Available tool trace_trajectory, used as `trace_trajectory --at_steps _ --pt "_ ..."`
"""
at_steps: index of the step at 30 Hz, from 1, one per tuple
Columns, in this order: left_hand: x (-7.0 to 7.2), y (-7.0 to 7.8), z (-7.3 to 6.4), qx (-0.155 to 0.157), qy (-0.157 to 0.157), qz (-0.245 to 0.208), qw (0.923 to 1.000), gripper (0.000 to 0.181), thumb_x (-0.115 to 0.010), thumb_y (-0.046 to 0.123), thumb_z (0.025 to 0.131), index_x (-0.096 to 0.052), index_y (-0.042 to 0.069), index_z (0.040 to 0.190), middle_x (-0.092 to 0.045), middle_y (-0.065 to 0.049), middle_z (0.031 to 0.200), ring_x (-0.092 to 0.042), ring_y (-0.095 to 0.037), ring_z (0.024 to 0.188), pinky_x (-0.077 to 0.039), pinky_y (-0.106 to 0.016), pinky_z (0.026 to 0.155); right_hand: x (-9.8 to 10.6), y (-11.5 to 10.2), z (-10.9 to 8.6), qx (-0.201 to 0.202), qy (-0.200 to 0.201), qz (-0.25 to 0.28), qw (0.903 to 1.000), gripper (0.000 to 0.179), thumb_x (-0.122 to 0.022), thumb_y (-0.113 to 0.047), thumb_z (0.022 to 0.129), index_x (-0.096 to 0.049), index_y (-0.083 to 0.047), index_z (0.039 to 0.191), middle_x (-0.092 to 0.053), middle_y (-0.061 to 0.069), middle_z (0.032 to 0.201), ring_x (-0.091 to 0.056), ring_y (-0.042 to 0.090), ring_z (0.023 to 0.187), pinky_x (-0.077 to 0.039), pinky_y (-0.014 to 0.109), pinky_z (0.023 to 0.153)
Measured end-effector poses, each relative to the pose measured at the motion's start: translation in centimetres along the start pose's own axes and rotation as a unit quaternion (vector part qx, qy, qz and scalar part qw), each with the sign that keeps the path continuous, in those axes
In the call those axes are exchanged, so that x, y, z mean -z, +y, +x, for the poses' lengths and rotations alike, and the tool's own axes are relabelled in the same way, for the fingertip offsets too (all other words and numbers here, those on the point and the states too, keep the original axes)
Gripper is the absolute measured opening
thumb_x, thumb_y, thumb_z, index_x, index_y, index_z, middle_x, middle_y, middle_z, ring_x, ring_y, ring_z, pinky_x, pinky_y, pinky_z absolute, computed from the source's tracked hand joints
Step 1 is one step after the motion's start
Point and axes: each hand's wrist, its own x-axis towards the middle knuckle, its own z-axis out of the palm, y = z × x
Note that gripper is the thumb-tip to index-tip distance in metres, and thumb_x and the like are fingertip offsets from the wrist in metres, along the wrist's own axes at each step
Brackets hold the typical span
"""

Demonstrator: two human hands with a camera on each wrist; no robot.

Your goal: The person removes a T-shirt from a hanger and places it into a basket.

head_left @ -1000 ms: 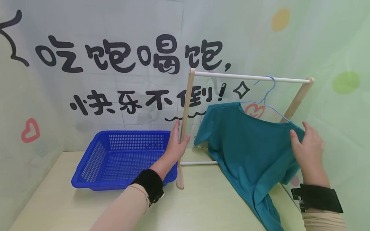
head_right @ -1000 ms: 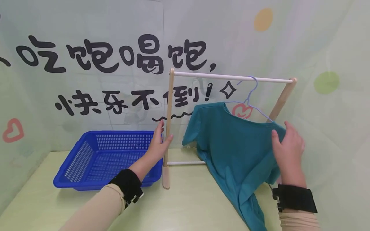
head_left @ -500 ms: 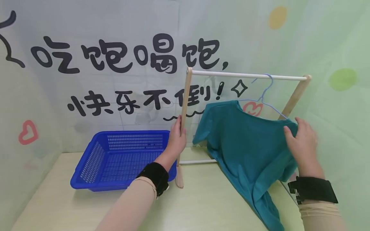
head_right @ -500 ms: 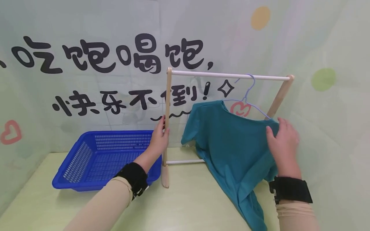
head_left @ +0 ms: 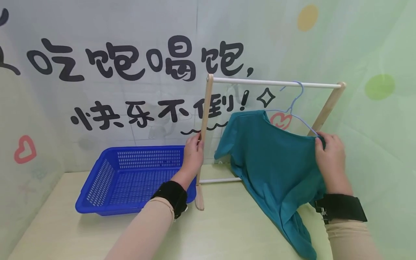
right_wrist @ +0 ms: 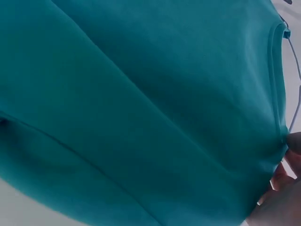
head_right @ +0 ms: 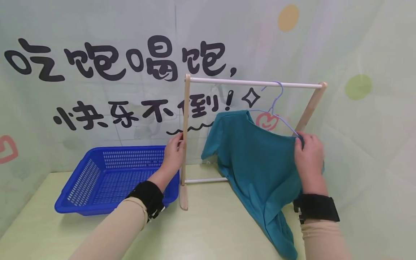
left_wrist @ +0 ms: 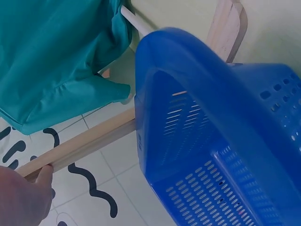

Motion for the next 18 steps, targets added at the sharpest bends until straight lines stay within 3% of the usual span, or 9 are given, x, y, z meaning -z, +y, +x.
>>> trace_trajectory --at_steps 10,18 --pt "-0.1 -0.3 0.1 0.011 -0.002 -0.006 0.9999 0.038 -0.039 0.014 0.102 -0.045 0.004 0.138 -0.049 -0.016 0.128 -0.054 -0.027 0.116 -0.049 -0.037 0.096 -0.5 -0.8 -1.2 0.000 0.044 0.022 0.9988 0.036 -0.040 -0.016 0.101 -0.058 0.003 0.125 -0.057 0.026 0.117 -0.049 0.041 0.109 -0.039 0.056 0.095" --pt "0.2 -0.5 -0.1 -0.005 -0.015 0.002 0.9999 0.038 -0.038 0.014 0.103 -0.044 0.004 0.139 -0.049 -0.014 0.128 -0.053 -0.027 0.117 -0.047 -0.037 0.098 -0.6 -1.2 -1.6 -0.008 0.054 0.024 0.9982 0.036 -0.039 -0.017 0.101 -0.058 0.005 0.123 -0.058 0.026 0.115 -0.051 0.041 0.108 -0.042 0.055 0.094"
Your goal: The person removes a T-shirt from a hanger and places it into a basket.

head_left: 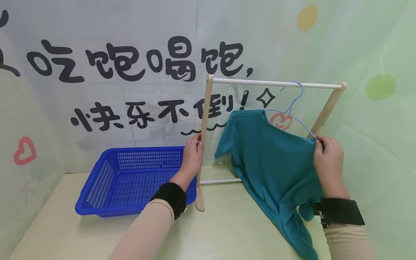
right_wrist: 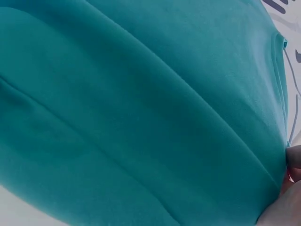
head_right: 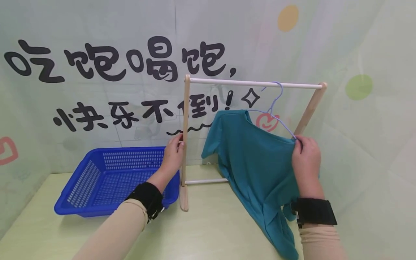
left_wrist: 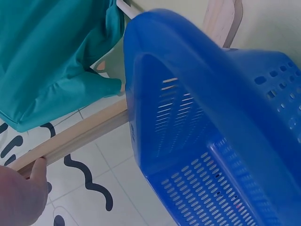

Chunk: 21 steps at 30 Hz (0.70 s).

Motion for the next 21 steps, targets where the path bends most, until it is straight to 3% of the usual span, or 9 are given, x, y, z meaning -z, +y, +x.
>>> trace_trajectory --at_steps 4,12,18,21 --pt "0.0 -0.2 0.0 -0.005 -0.003 0.014 0.9999 0.038 -0.037 0.015 0.103 -0.043 0.004 0.139 -0.048 -0.014 0.129 -0.052 -0.026 0.117 -0.047 -0.037 0.099 0.0 -0.3 -0.2 0.005 0.018 0.002 0.9998 0.035 -0.040 -0.015 0.101 -0.059 0.006 0.121 -0.058 0.027 0.113 -0.052 0.041 0.106 -0.043 0.055 0.092" --pt "-0.1 0.0 0.0 0.001 -0.004 0.019 0.9998 0.039 -0.037 0.015 0.103 -0.043 0.004 0.139 -0.047 -0.014 0.131 -0.051 -0.026 0.119 -0.046 -0.037 0.100 0.5 -1.0 0.1 0.033 0.093 0.033 0.9946 0.031 -0.044 -0.012 0.099 -0.062 0.008 0.115 -0.060 0.027 0.107 -0.054 0.041 0.104 -0.043 0.053 0.088" --pt "0.0 -0.1 0.2 0.000 -0.003 0.021 0.9998 0.038 -0.037 0.015 0.103 -0.043 0.003 0.139 -0.047 -0.015 0.132 -0.051 -0.026 0.119 -0.046 -0.037 0.099 0.9 -1.1 0.1 0.032 0.103 0.034 0.9936 0.032 -0.044 -0.015 0.100 -0.064 0.004 0.116 -0.062 0.024 0.106 -0.054 0.037 0.102 -0.042 0.040 0.084" --pt "0.0 -0.1 0.2 0.001 -0.006 0.019 0.9998 0.038 -0.037 0.016 0.103 -0.043 0.004 0.139 -0.047 -0.014 0.132 -0.051 -0.025 0.120 -0.046 -0.036 0.100 1.0 -1.1 0.0 0.044 0.103 0.035 0.9930 0.031 -0.046 -0.015 0.099 -0.064 0.005 0.115 -0.062 0.024 0.104 -0.054 0.037 0.099 -0.040 0.040 0.082"
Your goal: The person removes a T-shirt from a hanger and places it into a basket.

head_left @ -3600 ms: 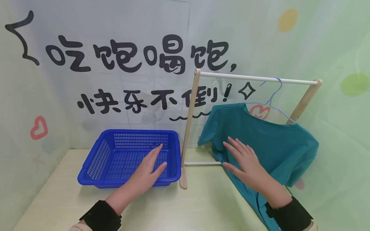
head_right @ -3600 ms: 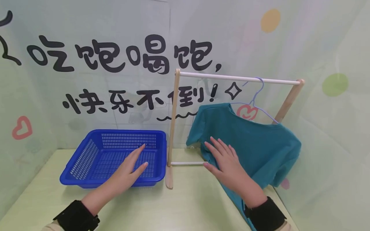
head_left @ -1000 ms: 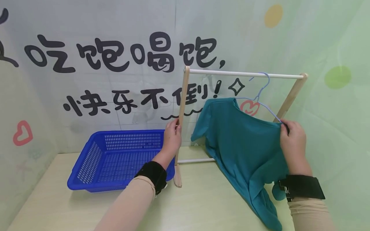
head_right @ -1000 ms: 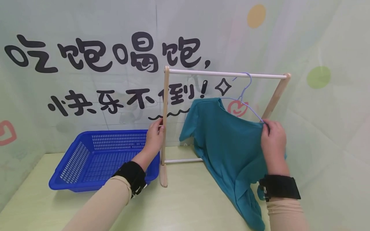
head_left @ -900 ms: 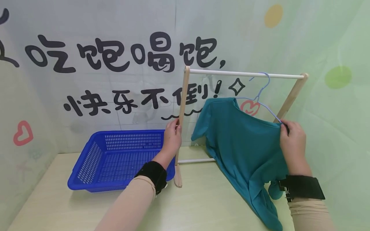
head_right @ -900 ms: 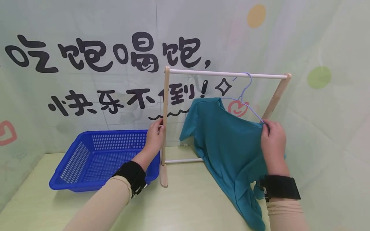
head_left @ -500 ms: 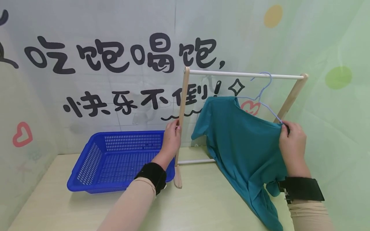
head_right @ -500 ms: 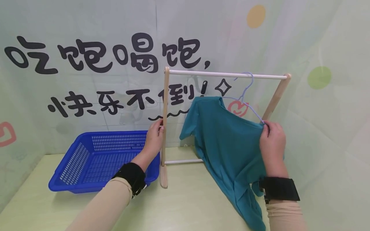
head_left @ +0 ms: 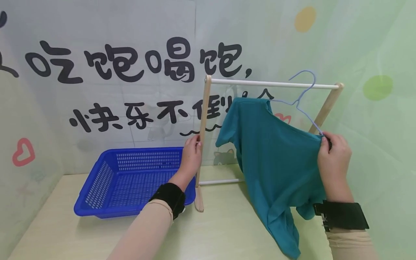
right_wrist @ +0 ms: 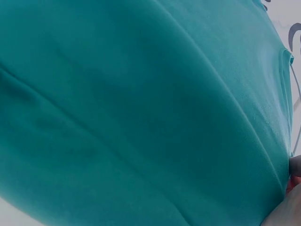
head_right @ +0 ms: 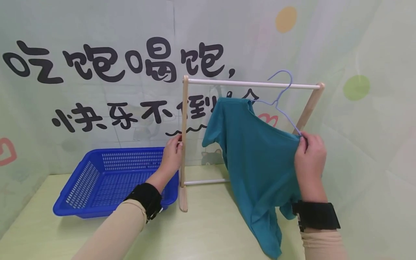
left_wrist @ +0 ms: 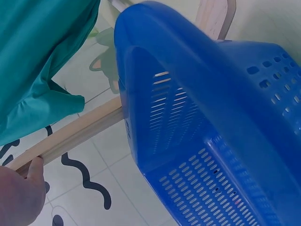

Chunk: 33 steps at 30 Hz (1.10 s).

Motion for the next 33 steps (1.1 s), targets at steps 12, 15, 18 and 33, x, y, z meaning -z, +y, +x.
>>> trace_trajectory --at_steps 12,15,18,33 --pt "0.0 -0.2 0.1 -0.002 -0.001 -0.005 1.0000 0.038 -0.037 0.015 0.103 -0.043 0.003 0.138 -0.047 -0.014 0.130 -0.051 -0.025 0.119 -0.047 -0.036 0.099 0.5 0.5 -2.1 -0.001 -0.013 -0.002 0.9999 0.029 -0.046 -0.012 0.098 -0.064 0.007 0.111 -0.060 0.024 0.100 -0.051 0.034 0.092 -0.036 0.032 0.076" --pt "0.0 -0.1 0.1 -0.007 0.002 -0.008 0.9999 0.037 -0.038 0.014 0.103 -0.044 0.003 0.138 -0.048 -0.015 0.130 -0.052 -0.026 0.118 -0.047 -0.037 0.098 0.8 0.9 -2.9 -0.002 -0.019 -0.004 0.9998 0.027 -0.047 -0.010 0.098 -0.064 0.008 0.109 -0.060 0.023 0.098 -0.049 0.031 0.089 -0.034 0.030 0.074" --pt "0.0 -0.1 0.1 -0.013 0.005 -0.011 0.9999 0.037 -0.038 0.013 0.102 -0.044 0.002 0.137 -0.048 -0.016 0.129 -0.052 -0.027 0.118 -0.048 -0.038 0.098 0.9 1.4 -3.6 0.005 -0.018 -0.008 0.9998 0.024 -0.049 -0.007 0.096 -0.065 0.008 0.107 -0.061 0.023 0.097 -0.048 0.027 0.086 -0.033 0.025 0.073" --pt "0.2 0.1 -0.1 -0.004 0.003 -0.009 0.9999 0.038 -0.038 0.014 0.103 -0.044 0.003 0.138 -0.047 -0.015 0.131 -0.051 -0.027 0.121 -0.046 -0.037 0.100 1.8 2.9 -7.5 0.008 -0.069 -0.003 0.9976 0.019 -0.056 -0.005 0.093 -0.067 0.004 0.104 -0.065 0.020 0.097 -0.039 -0.010 0.087 -0.033 0.020 0.076"
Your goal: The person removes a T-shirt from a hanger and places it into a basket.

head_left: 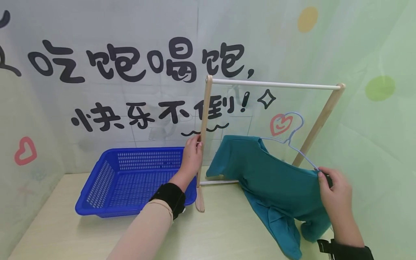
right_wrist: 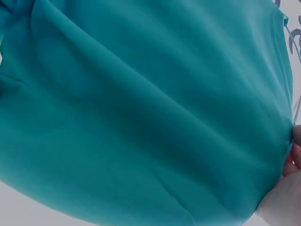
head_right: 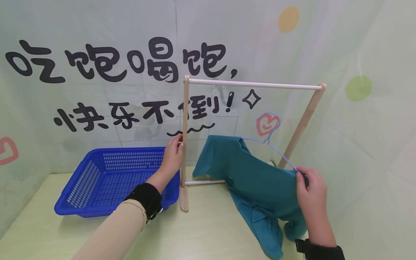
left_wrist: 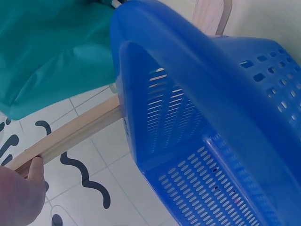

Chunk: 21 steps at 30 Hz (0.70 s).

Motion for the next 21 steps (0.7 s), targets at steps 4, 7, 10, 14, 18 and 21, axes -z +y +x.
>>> trace_trajectory --at_steps 4,7,10,14,18,21 --pt "0.0 0.2 -0.1 0.006 -0.002 -0.001 1.0000 0.038 -0.037 0.015 0.103 -0.043 0.003 0.138 -0.047 -0.015 0.132 -0.051 -0.027 0.122 -0.046 -0.036 0.100 0.1 0.5 -0.9 0.002 -0.024 0.000 0.9997 0.018 -0.057 -0.006 0.092 -0.067 0.002 0.105 -0.065 0.017 0.099 -0.040 -0.012 0.089 -0.031 0.010 0.078" --pt "0.0 0.1 0.0 0.005 0.001 0.003 1.0000 0.038 -0.037 0.014 0.103 -0.043 0.003 0.138 -0.047 -0.015 0.131 -0.051 -0.027 0.122 -0.046 -0.037 0.100 0.0 0.8 -1.4 0.009 -0.032 0.006 0.9994 0.017 -0.058 -0.005 0.092 -0.067 0.002 0.104 -0.064 0.012 0.097 -0.038 -0.018 0.090 -0.029 0.006 0.079" --pt "0.1 0.0 0.0 0.009 0.000 0.005 0.9999 0.038 -0.037 0.015 0.103 -0.043 0.004 0.139 -0.047 -0.014 0.132 -0.051 -0.026 0.122 -0.046 -0.036 0.100 0.0 1.0 -2.0 0.016 -0.034 0.019 0.9991 0.016 -0.058 -0.004 0.091 -0.067 0.002 0.103 -0.061 -0.004 0.094 -0.037 -0.020 0.091 -0.029 0.003 0.079" --pt "0.1 -0.1 0.1 0.007 -0.001 -0.002 1.0000 0.038 -0.038 0.015 0.103 -0.043 0.003 0.138 -0.047 -0.014 0.132 -0.051 -0.027 0.122 -0.046 -0.037 0.100 0.2 1.3 -2.6 0.021 -0.038 0.034 0.9985 0.015 -0.059 -0.003 0.090 -0.067 0.002 0.102 -0.049 -0.029 0.095 -0.040 -0.019 0.092 -0.029 0.003 0.079" --pt "0.0 -0.1 0.1 0.004 0.000 -0.007 1.0000 0.037 -0.038 0.014 0.103 -0.044 0.003 0.138 -0.048 -0.015 0.130 -0.051 -0.028 0.120 -0.047 -0.038 0.099 0.3 1.6 -3.1 0.017 -0.043 0.040 0.9981 0.015 -0.060 -0.003 0.090 -0.067 0.001 0.102 -0.045 -0.037 0.094 -0.041 -0.019 0.091 -0.029 0.002 0.078" --pt "0.0 -0.1 0.1 0.005 0.002 -0.010 0.9999 0.037 -0.039 0.014 0.102 -0.044 0.003 0.137 -0.048 -0.015 0.130 -0.051 -0.028 0.120 -0.047 -0.037 0.099 0.4 1.6 -3.3 0.010 -0.048 0.041 0.9979 0.015 -0.060 -0.004 0.091 -0.067 0.000 0.103 -0.045 -0.037 0.094 -0.040 -0.020 0.092 -0.029 0.001 0.079"
